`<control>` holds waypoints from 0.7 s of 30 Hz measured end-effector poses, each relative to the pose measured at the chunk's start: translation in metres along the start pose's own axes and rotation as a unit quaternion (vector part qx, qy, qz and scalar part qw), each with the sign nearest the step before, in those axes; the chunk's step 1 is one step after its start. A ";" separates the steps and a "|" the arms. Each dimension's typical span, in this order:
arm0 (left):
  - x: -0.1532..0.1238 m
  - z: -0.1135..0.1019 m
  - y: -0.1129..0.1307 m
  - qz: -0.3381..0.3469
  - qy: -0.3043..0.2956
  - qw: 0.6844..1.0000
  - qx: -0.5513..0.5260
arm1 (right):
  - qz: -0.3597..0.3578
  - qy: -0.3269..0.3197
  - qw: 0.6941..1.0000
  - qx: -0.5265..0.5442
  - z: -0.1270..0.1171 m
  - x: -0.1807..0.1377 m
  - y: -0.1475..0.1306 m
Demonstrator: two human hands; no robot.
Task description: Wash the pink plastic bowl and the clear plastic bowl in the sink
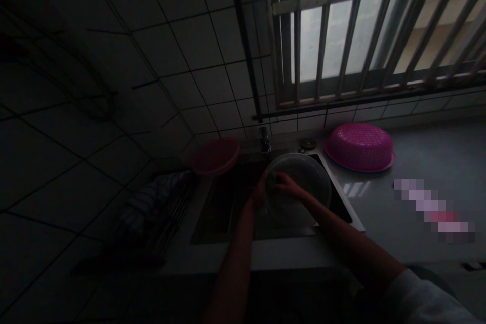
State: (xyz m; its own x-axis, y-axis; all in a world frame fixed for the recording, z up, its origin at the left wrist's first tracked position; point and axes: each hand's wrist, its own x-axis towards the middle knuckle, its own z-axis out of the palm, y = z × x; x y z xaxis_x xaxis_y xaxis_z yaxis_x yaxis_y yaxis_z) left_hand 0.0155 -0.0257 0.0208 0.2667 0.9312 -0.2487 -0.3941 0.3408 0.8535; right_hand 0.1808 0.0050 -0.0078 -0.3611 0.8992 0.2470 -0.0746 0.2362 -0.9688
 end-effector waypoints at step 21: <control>0.000 -0.002 -0.001 -0.024 0.058 0.996 0.056 | 0.041 -0.232 0.972 -0.013 0.005 -0.004 0.010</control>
State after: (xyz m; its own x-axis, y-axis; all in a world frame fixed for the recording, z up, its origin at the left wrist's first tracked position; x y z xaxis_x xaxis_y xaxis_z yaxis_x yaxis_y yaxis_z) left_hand 0.0143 -0.0254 0.0193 0.1764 0.9250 -0.3364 -0.2805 0.3748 0.8836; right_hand 0.1766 0.0023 -0.0188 -0.7452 0.6543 0.1289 -0.0070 0.1856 -0.9826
